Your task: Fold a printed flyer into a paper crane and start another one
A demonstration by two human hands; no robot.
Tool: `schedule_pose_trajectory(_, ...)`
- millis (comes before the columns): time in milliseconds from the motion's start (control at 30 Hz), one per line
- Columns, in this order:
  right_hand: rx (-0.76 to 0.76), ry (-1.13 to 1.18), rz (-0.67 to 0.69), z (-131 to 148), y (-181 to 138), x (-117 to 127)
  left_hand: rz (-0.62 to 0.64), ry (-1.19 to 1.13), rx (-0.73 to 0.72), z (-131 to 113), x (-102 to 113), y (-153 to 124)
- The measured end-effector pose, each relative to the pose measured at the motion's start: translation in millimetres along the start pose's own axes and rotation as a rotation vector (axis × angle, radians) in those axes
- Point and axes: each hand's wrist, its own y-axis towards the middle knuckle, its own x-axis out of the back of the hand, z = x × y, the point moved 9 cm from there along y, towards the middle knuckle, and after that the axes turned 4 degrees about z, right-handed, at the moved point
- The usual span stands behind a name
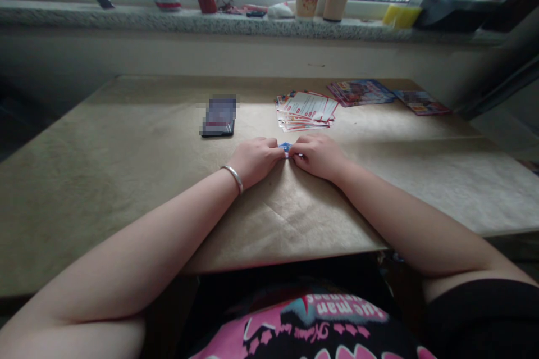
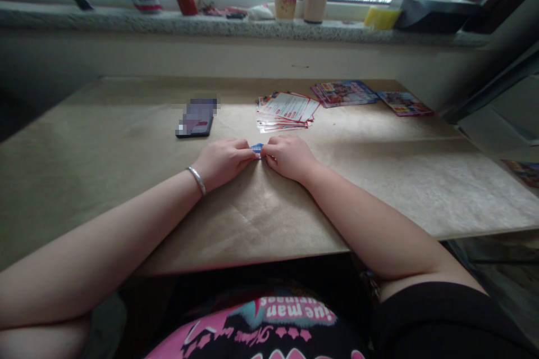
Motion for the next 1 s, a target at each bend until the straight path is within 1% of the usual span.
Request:
schedule_pose_trajectory(167,0.004,0.038,-0.010,-2.0,-0.9,-1.3,-0.004,-0.016,-0.026,-3.6,2.8,-3.3)
schedule_pose_trajectory(333,-0.048,0.145,-0.015,-6.8,0.8,-3.1,0.025,-0.011,-0.052,-6.3,2.6,-4.4)
schedule_pose_trajectory(433,-0.035,0.100,0.000,-4.6,-0.3,-3.0,0.034,0.002,-0.054,-7.1,2.7,-4.3)
schedule_pose_trajectory(567,0.021,-0.001,0.019,3.4,-4.4,0.7,0.052,0.004,-0.049,-7.6,1.2,-3.6)
schedule_pose_trajectory(667,0.033,-0.021,0.038,7.6,-5.8,3.3,0.077,0.011,-0.049,-9.7,0.0,-2.5)
schedule_pose_trajectory(867,-0.024,0.036,0.042,2.5,-4.3,6.1,0.122,0.039,-0.042,-14.0,1.7,-1.2)
schedule_pose_trajectory(1000,-0.024,0.094,0.039,-3.7,-6.0,6.0,0.101,0.026,-0.061,-14.5,3.5,-2.4)
